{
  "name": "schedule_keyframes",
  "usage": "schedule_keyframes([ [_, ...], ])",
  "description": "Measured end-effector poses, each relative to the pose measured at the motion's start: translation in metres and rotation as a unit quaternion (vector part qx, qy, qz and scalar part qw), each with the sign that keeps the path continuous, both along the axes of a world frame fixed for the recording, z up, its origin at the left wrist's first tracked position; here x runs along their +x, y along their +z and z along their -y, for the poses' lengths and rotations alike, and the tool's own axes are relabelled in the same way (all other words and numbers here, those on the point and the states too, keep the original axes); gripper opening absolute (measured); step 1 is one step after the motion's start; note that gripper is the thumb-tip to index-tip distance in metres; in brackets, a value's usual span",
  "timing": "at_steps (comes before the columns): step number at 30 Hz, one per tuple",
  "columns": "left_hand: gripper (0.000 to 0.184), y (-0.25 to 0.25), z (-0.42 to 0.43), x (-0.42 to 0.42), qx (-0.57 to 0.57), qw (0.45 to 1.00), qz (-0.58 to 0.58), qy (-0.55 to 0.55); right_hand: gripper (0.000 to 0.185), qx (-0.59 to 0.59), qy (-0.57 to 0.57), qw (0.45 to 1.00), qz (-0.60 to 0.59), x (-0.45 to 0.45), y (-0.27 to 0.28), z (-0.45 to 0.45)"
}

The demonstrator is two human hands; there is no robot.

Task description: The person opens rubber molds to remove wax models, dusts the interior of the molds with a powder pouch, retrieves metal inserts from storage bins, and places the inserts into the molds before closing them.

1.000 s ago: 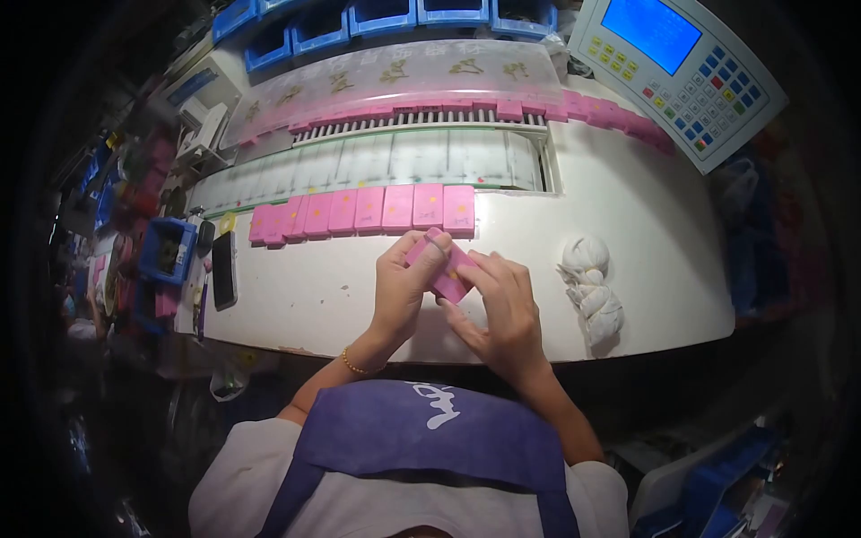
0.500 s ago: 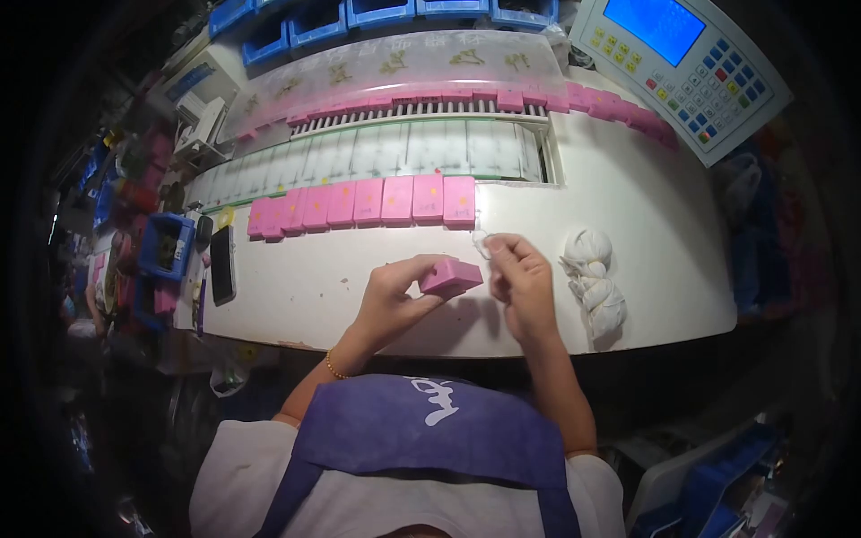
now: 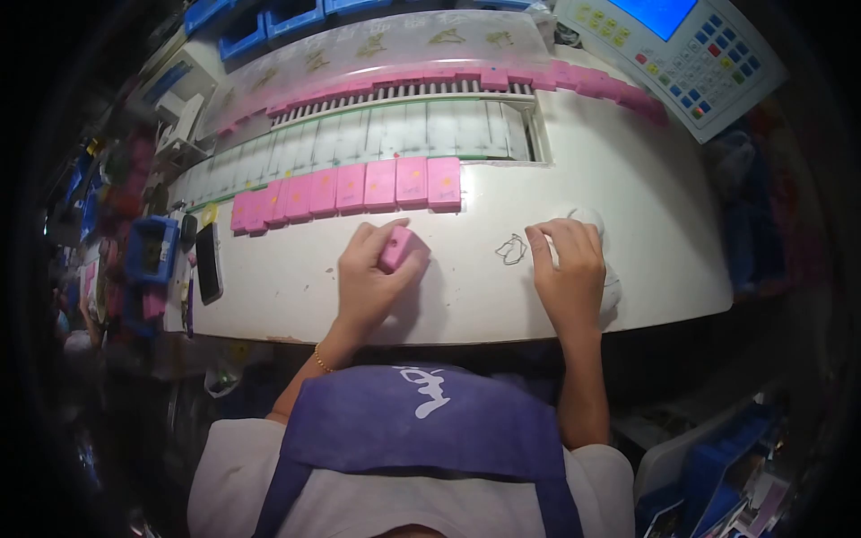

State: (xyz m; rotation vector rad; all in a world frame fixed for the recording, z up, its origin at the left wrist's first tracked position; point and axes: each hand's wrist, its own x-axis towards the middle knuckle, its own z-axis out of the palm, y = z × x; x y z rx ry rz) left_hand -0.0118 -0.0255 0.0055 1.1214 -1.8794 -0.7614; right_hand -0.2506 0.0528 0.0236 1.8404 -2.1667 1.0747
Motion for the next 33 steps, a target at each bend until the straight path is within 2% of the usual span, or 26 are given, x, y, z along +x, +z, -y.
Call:
schedule_keyframes([
  [1, 0.042, -0.003, -0.001, -0.002, -0.003, 1.0, -0.003, -0.013, 0.022, 0.038, 0.033, 0.992, 0.118, 0.011, 0.007, -0.001],
  [3, 0.042, -0.008, -0.003, -0.008, -0.006, 0.999, -0.007, -0.044, 0.032, 0.115, 0.094, 0.927, 0.345, 0.043, 0.015, -0.003],
  [4, 0.044, 0.0, -0.008, -0.01, 0.086, 0.994, -0.021, -0.069, 0.045, 0.152, 0.16, 0.886, 0.407, 0.051, 0.002, -0.003],
  [5, 0.045, -0.001, -0.009, -0.01, 0.106, 0.99, -0.034, -0.089, 0.053, 0.16, 0.184, 0.839, 0.486, 0.063, -0.013, -0.002],
  [7, 0.046, -0.004, -0.006, -0.012, 0.146, 0.979, -0.063, -0.128, 0.049, 0.167, 0.183, 0.825, 0.508, 0.077, -0.022, 0.003],
  [8, 0.049, -0.024, -0.002, -0.015, 0.053, 0.985, -0.097, -0.131, 0.045, 0.179, 0.173, 0.826, 0.505, 0.078, -0.025, 0.004],
  [10, 0.051, -0.031, 0.0, -0.01, 0.044, 0.99, -0.045, -0.128, 0.04, 0.201, 0.154, 0.829, 0.499, 0.08, -0.03, 0.009],
  [13, 0.052, -0.034, -0.002, -0.008, 0.024, 0.994, -0.011, -0.106, 0.033, 0.145, 0.137, 0.75, 0.63, 0.079, -0.039, 0.014],
  [17, 0.05, -0.035, -0.01, -0.011, 0.035, 0.996, -0.015, -0.08, 0.028, 0.14, 0.137, 0.771, 0.605, 0.082, -0.04, 0.013],
  [19, 0.05, -0.032, -0.012, -0.01, 0.014, 0.998, -0.005, -0.065, 0.028, 0.125, 0.16, 0.791, 0.577, 0.085, -0.038, 0.017],
  [22, 0.05, -0.037, -0.014, -0.009, -0.059, 0.997, -0.002, -0.056, 0.026, 0.167, 0.171, 0.778, 0.582, 0.08, -0.034, 0.019],
  [25, 0.048, -0.035, -0.015, -0.01, -0.096, 0.994, -0.003, -0.043, 0.026, 0.114, 0.111, 0.829, 0.536, 0.093, -0.041, 0.018],
  [33, 0.048, -0.033, -0.012, -0.01, -0.153, 0.988, -0.034, 0.003, 0.028, 0.061, 0.098, 0.759, 0.641, 0.108, -0.053, 0.032],
])
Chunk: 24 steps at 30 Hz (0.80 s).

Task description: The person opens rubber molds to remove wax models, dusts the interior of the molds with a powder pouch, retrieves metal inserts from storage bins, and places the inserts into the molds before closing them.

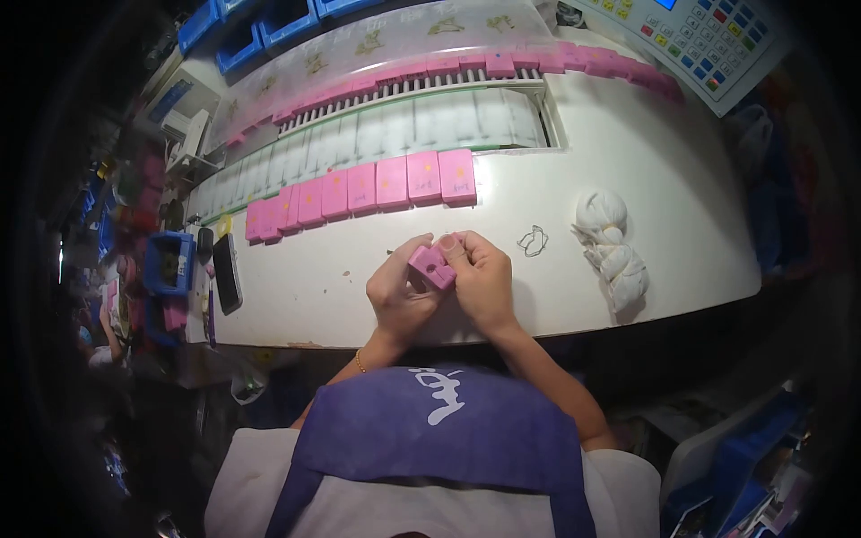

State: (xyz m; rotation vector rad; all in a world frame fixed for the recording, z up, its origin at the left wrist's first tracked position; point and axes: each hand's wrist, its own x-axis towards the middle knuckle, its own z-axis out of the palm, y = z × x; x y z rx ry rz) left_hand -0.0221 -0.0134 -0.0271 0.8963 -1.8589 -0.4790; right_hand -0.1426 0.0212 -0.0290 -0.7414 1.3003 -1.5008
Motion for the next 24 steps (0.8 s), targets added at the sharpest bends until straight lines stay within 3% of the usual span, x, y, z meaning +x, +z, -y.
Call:
schedule_keyframes([
  [10, 0.049, 0.001, -0.004, 0.006, -0.023, 0.999, -0.034, -0.027, 0.025, 0.019, -0.001, 0.996, 0.086, 0.004, 0.006, 0.004],
  [12, 0.048, -0.007, -0.016, 0.005, -0.075, 0.992, -0.07, -0.078, 0.024, -0.08, -0.065, 0.969, 0.225, -0.04, -0.006, 0.015],
  [13, 0.05, 0.001, -0.019, 0.005, -0.05, 0.995, -0.047, -0.075, 0.026, -0.049, -0.117, 0.974, 0.187, -0.042, 0.021, 0.018],
  [17, 0.052, 0.007, -0.012, 0.005, 0.045, 0.996, -0.063, -0.049, 0.027, 0.026, 0.063, 0.998, 0.01, -0.022, 0.04, 0.017],
  [20, 0.058, 0.02, -0.01, 0.012, 0.059, 0.998, 0.002, -0.017, 0.032, 0.131, 0.123, 0.959, -0.218, -0.034, 0.027, 0.016],
  [24, 0.06, 0.013, -0.01, 0.017, 0.124, 0.991, 0.049, -0.003, 0.032, 0.06, 0.031, 0.922, -0.381, -0.038, 0.015, 0.012],
])
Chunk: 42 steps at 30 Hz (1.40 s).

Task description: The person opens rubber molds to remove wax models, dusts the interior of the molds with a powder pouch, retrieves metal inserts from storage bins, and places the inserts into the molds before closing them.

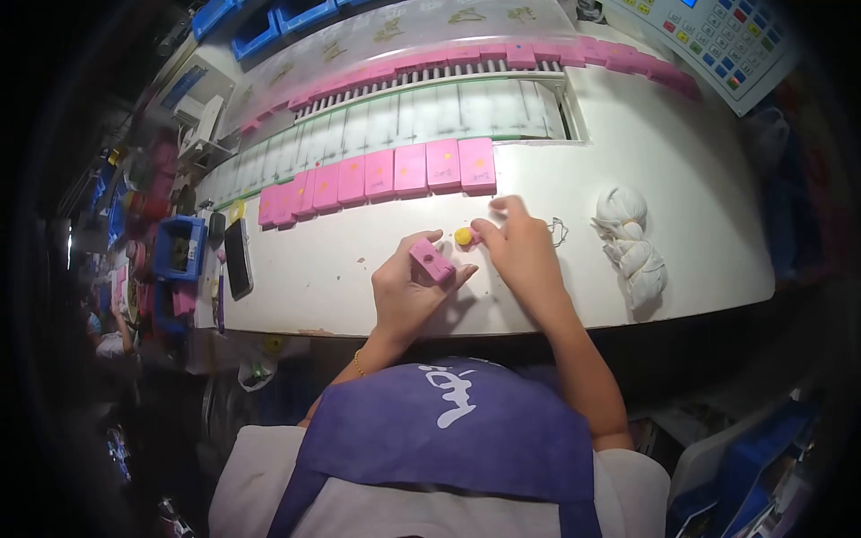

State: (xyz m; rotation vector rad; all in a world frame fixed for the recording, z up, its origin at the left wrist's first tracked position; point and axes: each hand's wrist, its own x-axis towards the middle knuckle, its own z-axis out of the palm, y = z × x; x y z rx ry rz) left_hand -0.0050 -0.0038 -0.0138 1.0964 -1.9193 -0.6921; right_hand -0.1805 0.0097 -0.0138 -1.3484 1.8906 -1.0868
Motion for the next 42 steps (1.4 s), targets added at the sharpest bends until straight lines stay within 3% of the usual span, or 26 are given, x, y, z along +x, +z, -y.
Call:
schedule_keyframes([
  [1, 0.059, -0.004, 0.0, 0.001, 0.0, 1.0, -0.001, 0.005, 0.036, 0.049, -0.017, 0.998, 0.03, 0.002, 0.022, -0.004],
  [4, 0.054, 0.001, 0.0, 0.001, 0.01, 1.0, -0.011, 0.01, 0.042, -0.013, 0.068, 0.976, 0.206, 0.015, 0.029, -0.026],
  [5, 0.054, 0.003, -0.001, 0.001, -0.001, 1.0, -0.01, 0.007, 0.046, -0.064, 0.134, 0.976, 0.16, 0.021, 0.019, -0.032],
  [8, 0.053, 0.004, -0.002, 0.0, -0.03, 0.999, -0.018, -0.002, 0.044, -0.025, 0.137, 0.955, 0.261, 0.037, 0.025, -0.037],
  [12, 0.056, 0.002, -0.004, 0.002, -0.024, 0.999, -0.037, 0.005, 0.045, -0.067, 0.138, 0.945, 0.289, 0.044, 0.013, -0.036],
  [15, 0.063, 0.008, -0.007, 0.002, -0.053, 0.998, -0.029, 0.013, 0.048, -0.062, 0.06, 0.937, 0.339, 0.04, 0.006, -0.03],
  [16, 0.065, 0.009, -0.008, 0.003, -0.071, 0.997, -0.024, 0.016, 0.047, -0.027, 0.029, 0.896, 0.442, 0.035, 0.004, -0.025],
  [18, 0.068, 0.009, -0.007, 0.004, -0.091, 0.995, -0.035, 0.018, 0.046, -0.008, 0.003, 0.879, 0.477, 0.036, 0.011, -0.022],
  [21, 0.072, 0.001, -0.011, 0.0, -0.117, 0.991, -0.066, 0.001, 0.048, -0.017, 0.009, 0.807, 0.59, 0.037, 0.034, -0.007],
  [23, 0.074, 0.004, -0.016, 0.007, -0.149, 0.988, -0.045, -0.025, 0.049, -0.033, 0.034, 0.828, 0.559, 0.035, 0.019, 0.005],
  [26, 0.07, -0.003, -0.022, 0.031, 0.085, 0.969, -0.228, -0.031, 0.044, -0.045, 0.095, 0.874, 0.475, 0.039, 0.015, 0.012],
  [28, 0.05, 0.003, -0.007, 0.048, 0.141, 0.961, -0.237, 0.019, 0.043, -0.053, 0.162, 0.899, 0.404, 0.047, 0.006, 0.012],
  [32, 0.022, 0.018, 0.019, 0.06, 0.026, 0.997, -0.063, -0.032, 0.037, -0.043, 0.255, 0.938, 0.23, 0.06, -0.001, 0.014],
  [33, 0.017, 0.011, 0.02, 0.062, 0.023, 0.997, -0.076, -0.023, 0.035, -0.085, 0.291, 0.949, 0.09, 0.055, 0.0, 0.017],
  [36, 0.017, 0.004, 0.019, 0.068, 0.028, 0.996, -0.083, 0.016, 0.052, -0.137, 0.237, 0.96, -0.056, 0.056, 0.038, -0.002],
  [37, 0.019, 0.007, 0.018, 0.07, 0.054, 0.997, -0.045, 0.013, 0.068, -0.115, 0.261, 0.951, -0.12, 0.054, 0.048, -0.012],
  [40, 0.03, 0.019, 0.019, 0.077, 0.112, 0.993, 0.045, -0.017, 0.07, -0.03, 0.277, 0.937, -0.211, 0.051, 0.046, -0.027],
  [42, 0.036, 0.018, 0.022, 0.082, 0.13, 0.986, 0.082, -0.061, 0.062, -0.012, 0.228, 0.953, -0.199, 0.053, 0.045, -0.034],
])
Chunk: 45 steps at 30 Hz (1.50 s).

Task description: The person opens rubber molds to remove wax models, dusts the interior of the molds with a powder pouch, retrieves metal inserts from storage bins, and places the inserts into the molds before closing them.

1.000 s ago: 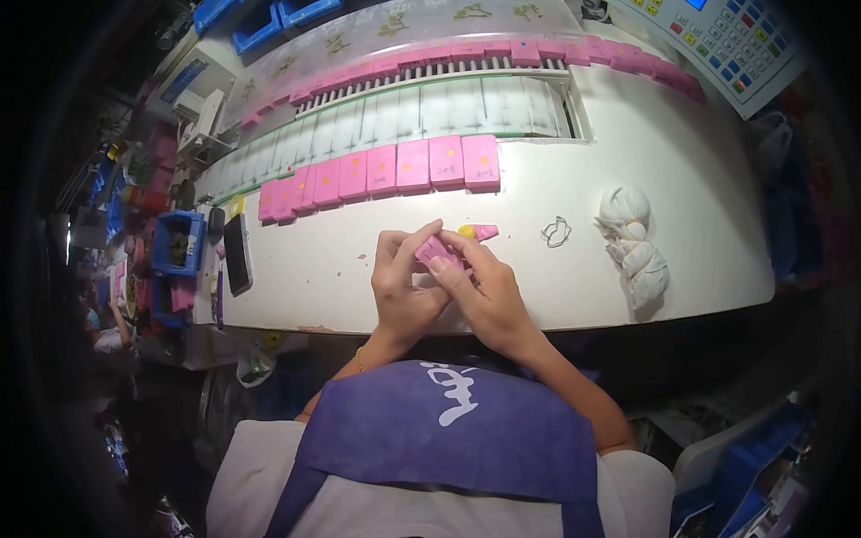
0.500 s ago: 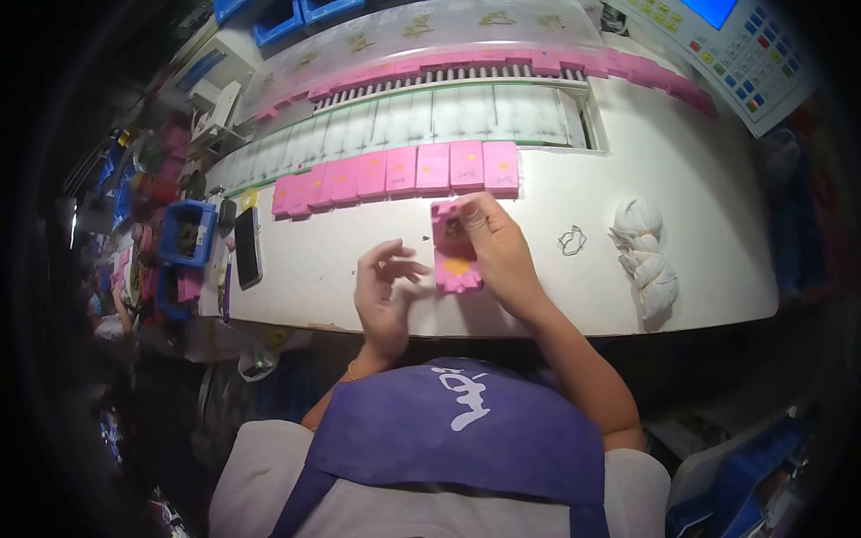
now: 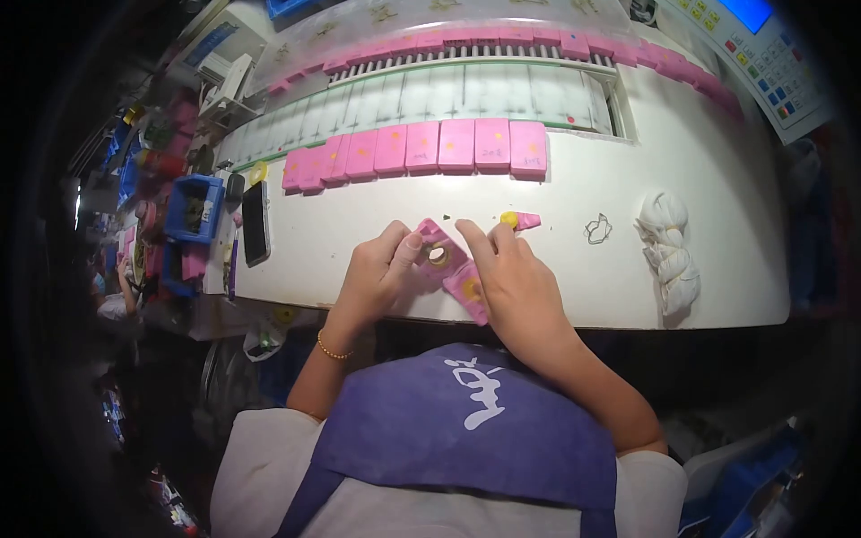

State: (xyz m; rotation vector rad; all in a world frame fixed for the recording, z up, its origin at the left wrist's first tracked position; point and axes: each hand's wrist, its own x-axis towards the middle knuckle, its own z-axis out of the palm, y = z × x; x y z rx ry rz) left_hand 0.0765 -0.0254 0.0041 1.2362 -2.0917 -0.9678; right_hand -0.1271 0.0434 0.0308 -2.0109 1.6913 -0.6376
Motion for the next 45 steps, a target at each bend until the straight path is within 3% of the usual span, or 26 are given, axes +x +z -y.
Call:
schedule_keyframes([
  [5, 0.036, 0.0, -0.014, -0.015, 0.025, 0.998, -0.049, -0.035, 0.04, -0.056, -0.107, 0.993, -0.004, -0.01, -0.037, -0.001],
  [9, 0.034, 0.006, -0.022, -0.038, 0.035, 0.995, -0.083, -0.046, 0.023, -0.008, -0.139, 0.965, 0.22, -0.026, -0.034, -0.003],
  [11, 0.034, 0.006, -0.024, -0.05, 0.03, 0.995, -0.084, -0.053, 0.021, 0.016, -0.146, 0.928, 0.341, -0.03, -0.036, -0.006],
  [14, 0.033, 0.001, -0.028, -0.063, 0.008, 0.996, -0.06, -0.062, 0.023, 0.085, -0.146, 0.91, 0.379, -0.039, -0.035, -0.014],
  [17, 0.032, -0.002, -0.028, -0.071, 0.0, 0.997, -0.043, -0.068, 0.021, 0.021, -0.079, 0.911, 0.405, -0.039, -0.045, -0.019],
  [23, 0.032, -0.003, -0.028, -0.073, 0.023, 0.995, -0.061, -0.07, 0.019, 0.044, -0.093, 0.861, 0.498, -0.035, -0.053, -0.014],
  [26, 0.032, -0.009, -0.026, -0.071, 0.006, 0.996, -0.048, -0.077, 0.015, 0.026, -0.116, 0.894, 0.433, -0.033, -0.042, -0.017],
  [29, 0.031, -0.003, -0.028, -0.074, 0.008, 0.996, -0.036, -0.076, 0.014, -0.069, -0.121, 0.927, 0.35, -0.026, -0.043, -0.021],
  [38, 0.031, 0.0, -0.029, -0.064, 0.062, 0.993, -0.096, -0.008, 0.017, -0.033, -0.165, 0.905, 0.391, -0.012, -0.05, -0.022],
  [45, 0.027, -0.015, -0.025, -0.041, 0.031, 0.992, -0.075, 0.093, 0.021, -0.022, -0.268, 0.847, 0.458, -0.017, -0.054, -0.002],
])
